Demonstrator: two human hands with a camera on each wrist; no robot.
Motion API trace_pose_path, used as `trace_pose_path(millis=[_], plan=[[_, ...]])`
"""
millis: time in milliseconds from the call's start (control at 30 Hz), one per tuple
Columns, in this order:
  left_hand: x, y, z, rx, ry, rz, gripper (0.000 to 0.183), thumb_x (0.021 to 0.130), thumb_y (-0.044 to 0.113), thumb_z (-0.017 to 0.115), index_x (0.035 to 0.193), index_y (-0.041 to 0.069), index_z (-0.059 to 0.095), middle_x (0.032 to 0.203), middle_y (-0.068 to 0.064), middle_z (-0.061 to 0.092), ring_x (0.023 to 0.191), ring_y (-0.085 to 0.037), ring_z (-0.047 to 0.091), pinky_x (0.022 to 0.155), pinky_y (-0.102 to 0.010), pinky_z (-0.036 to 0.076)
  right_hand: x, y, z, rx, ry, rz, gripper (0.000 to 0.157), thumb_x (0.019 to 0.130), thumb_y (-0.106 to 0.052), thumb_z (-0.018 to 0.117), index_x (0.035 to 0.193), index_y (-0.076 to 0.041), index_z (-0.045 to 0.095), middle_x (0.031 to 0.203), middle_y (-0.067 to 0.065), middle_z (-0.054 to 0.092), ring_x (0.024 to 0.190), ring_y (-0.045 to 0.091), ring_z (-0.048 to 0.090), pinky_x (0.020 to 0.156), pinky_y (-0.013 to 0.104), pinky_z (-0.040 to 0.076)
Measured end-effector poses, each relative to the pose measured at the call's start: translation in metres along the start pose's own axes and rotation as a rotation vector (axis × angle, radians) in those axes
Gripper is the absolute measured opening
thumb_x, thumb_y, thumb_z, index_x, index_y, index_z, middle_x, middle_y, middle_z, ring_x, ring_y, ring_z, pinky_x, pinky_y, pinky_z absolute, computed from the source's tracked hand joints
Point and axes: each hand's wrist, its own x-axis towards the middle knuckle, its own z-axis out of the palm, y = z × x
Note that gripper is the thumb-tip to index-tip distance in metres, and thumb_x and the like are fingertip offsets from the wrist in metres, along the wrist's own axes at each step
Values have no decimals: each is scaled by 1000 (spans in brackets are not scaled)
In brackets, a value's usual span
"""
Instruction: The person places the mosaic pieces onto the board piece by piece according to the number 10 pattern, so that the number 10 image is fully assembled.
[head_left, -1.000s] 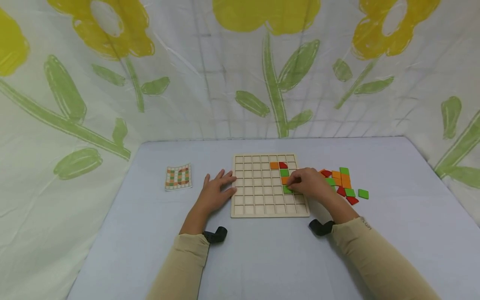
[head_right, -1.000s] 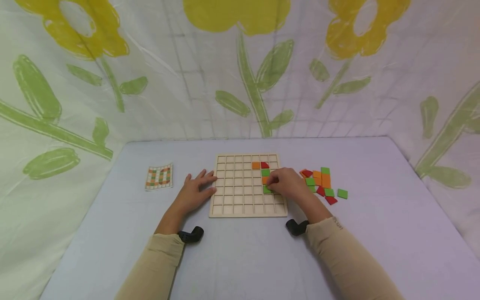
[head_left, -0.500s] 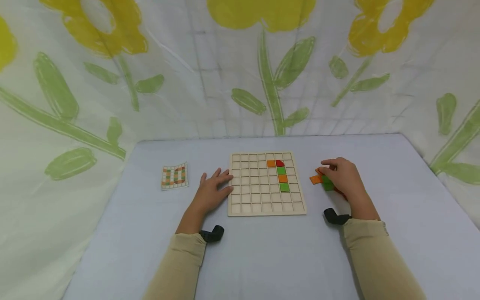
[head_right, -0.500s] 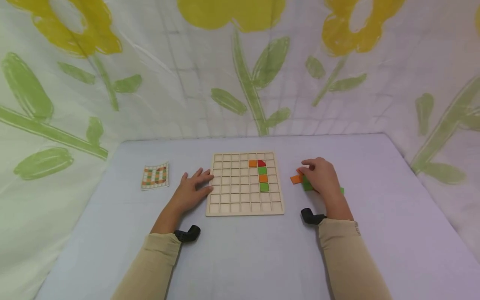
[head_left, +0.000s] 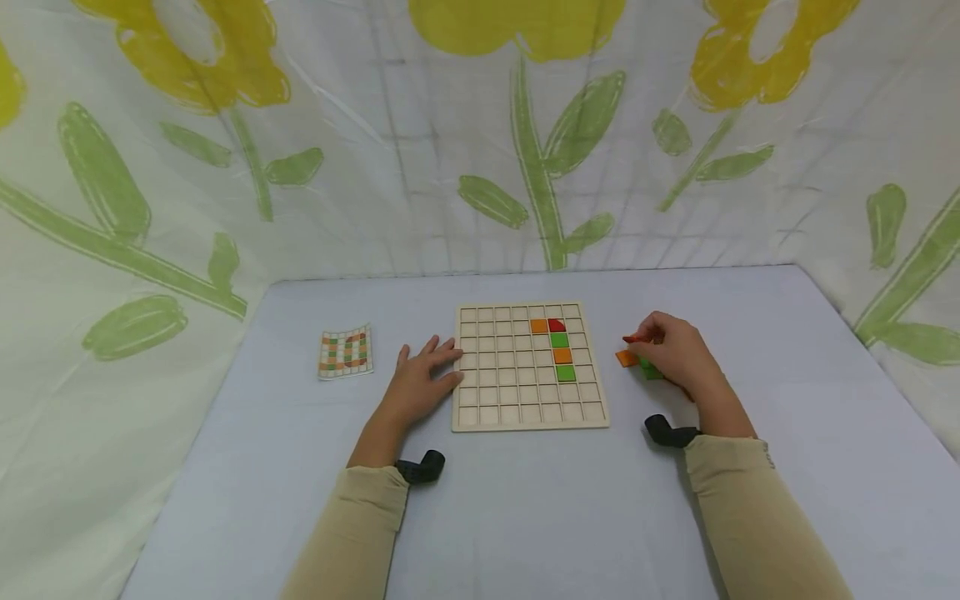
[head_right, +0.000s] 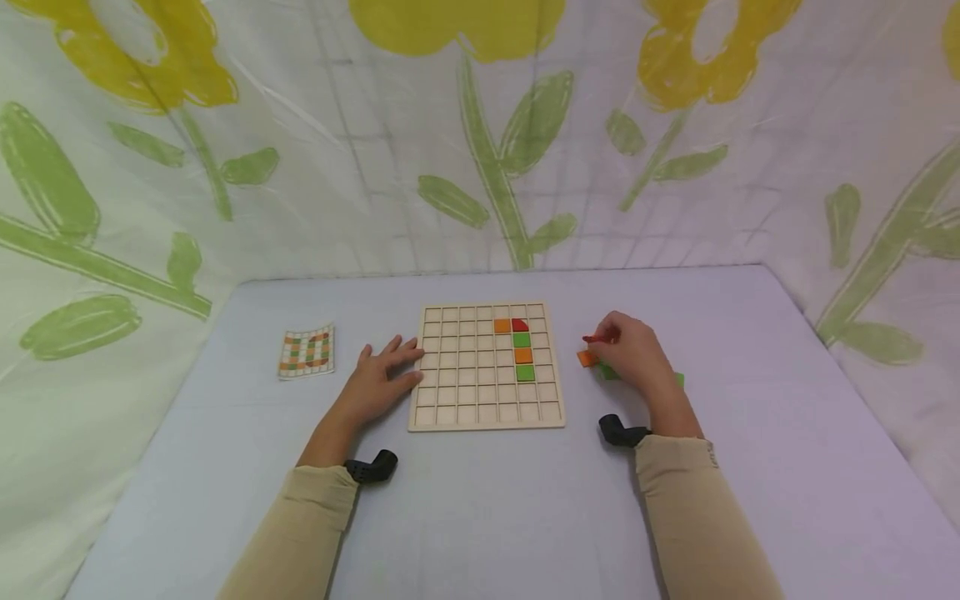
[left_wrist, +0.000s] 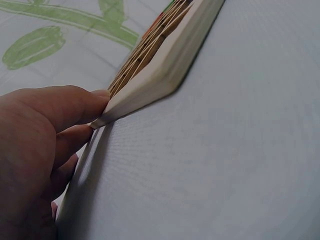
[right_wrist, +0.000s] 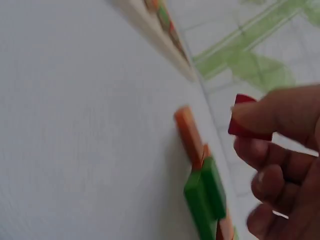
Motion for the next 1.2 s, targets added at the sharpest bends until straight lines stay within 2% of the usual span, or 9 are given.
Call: trace_pose_path(millis=[100,167,300,400,533,800,1200], plan=[[0,1,-1,-1,2,4,44,95,30,65,137,17,60,152,4,45,150,-20,24,124,-49,-9,-1,-13,5,30,-81,-39,30,94,-20,63,124,-13,63,105,12,65,88,25,57,69,30,49],[0,2,-2,-5,1,6,44,95,30,65,137,16,60,152,4,45,150,-20,24,124,-49,-9,-3,-22,9,29,-130,-69,34,94,-21,64,128,-14,65,108,10,68,93,24,60,74,30,51],[0,4,-2,-17,-6,6,44,96,30,64,137,15,59,152,4,44,151,-20,23,124,-48,-9,-6,-35,19,119,-212,-84,22,88,-22,73,109,-15,75,106,5,73,97,22,64,82,31,54],[-1,5,-2,-16,-8,1,44,96,30,64,137,15,59,153,4,44,151,-20,23,124,-48,-9,-8,-40,27,208,-273,-91,16,84,-22,78,98,-15,74,97,4,71,90,22,66,79,32,55],[0,4,-1,-11,-9,-8,44,96,30,64,137,16,59,153,5,44,151,-19,23,124,-47,-9,-9,-43,36,226,-320,-88,20,79,-26,83,91,-15,71,89,3,69,85,21,63,71,31,53],[-1,2,0,-14,-9,-14,44,96,31,64,137,16,59,152,6,44,151,-18,23,124,-47,-10,-11,-48,46,97,-332,-50,22,78,-34,83,84,-16,71,79,-2,71,77,20,58,64,31,48],[-1,2,-2,-3,-3,2,44,96,31,63,137,16,59,153,5,44,151,-19,23,124,-48,-9,-9,-51,55,-7,-295,-27,21,80,-36,81,78,-17,73,74,-1,65,77,19,54,60,28,43]])
